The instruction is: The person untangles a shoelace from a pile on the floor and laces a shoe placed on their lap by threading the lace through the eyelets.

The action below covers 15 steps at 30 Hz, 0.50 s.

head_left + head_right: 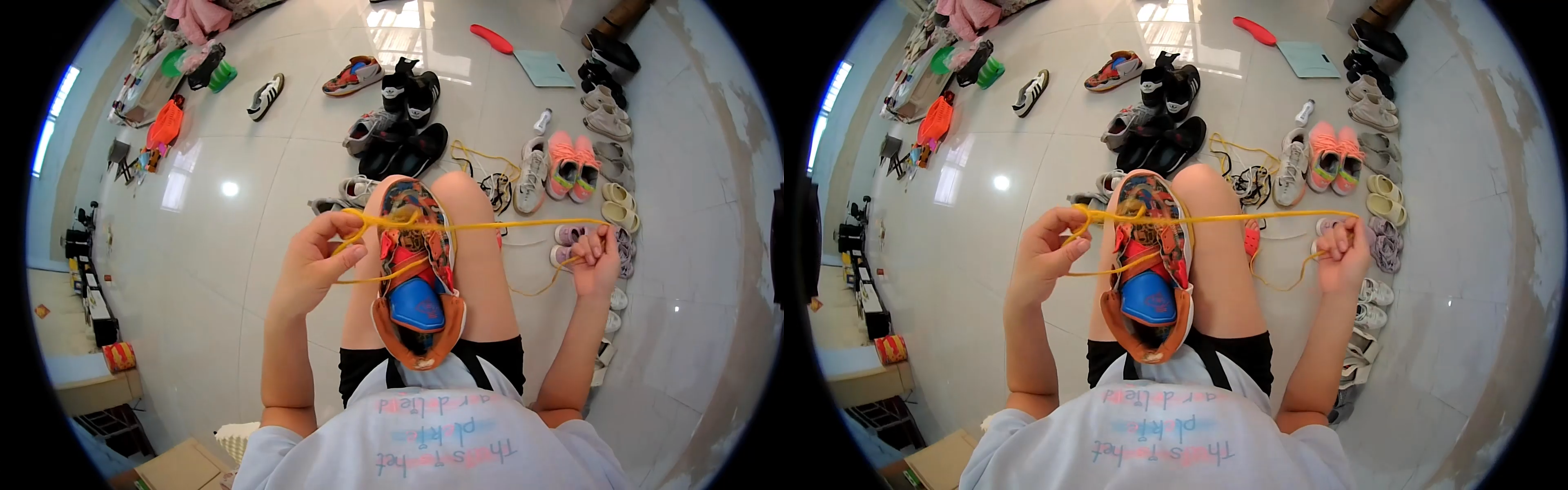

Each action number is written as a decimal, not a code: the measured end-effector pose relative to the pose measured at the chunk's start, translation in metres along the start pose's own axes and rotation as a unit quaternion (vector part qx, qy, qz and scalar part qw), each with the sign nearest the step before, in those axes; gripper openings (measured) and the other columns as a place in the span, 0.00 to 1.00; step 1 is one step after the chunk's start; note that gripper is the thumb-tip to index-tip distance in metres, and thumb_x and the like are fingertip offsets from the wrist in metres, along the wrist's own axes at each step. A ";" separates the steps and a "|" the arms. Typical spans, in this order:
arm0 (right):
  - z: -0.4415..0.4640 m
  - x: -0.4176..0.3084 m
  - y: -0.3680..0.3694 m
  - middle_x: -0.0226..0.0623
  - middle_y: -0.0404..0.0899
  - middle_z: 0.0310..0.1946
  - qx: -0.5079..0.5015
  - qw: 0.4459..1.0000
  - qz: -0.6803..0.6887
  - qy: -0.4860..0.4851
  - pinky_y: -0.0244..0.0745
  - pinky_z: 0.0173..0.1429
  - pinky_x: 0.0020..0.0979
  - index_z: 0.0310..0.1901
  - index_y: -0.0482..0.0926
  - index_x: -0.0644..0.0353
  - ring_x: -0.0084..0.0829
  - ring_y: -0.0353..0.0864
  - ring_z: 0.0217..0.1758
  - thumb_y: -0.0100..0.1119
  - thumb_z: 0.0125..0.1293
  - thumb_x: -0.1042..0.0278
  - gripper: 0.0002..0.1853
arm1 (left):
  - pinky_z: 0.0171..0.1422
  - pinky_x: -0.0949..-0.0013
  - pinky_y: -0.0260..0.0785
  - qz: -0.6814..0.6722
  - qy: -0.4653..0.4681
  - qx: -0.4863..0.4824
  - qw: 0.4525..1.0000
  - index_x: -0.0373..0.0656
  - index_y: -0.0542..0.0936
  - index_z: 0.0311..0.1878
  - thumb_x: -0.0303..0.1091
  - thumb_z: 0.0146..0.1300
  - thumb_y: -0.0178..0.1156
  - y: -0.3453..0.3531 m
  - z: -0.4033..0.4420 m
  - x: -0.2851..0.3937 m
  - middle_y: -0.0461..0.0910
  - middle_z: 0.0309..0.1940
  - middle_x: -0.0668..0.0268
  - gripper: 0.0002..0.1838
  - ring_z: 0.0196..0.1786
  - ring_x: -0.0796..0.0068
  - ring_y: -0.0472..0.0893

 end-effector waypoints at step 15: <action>-0.089 0.072 0.164 0.36 0.77 0.45 -0.227 0.825 -0.495 -0.154 0.74 0.46 0.30 0.53 0.73 0.62 0.29 0.79 0.41 0.67 0.52 0.70 0.25 | 0.27 0.85 0.55 -0.014 0.082 -0.122 0.989 0.37 0.75 0.48 0.21 0.66 0.51 0.092 0.020 0.040 0.76 0.34 0.71 0.10 0.31 0.91 0.70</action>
Point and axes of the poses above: each hand's wrist, its own z-axis towards the middle knuckle, its own y-axis out of the palm, x = y × z, the point moved 10 cm from there along z, towards the middle knuckle
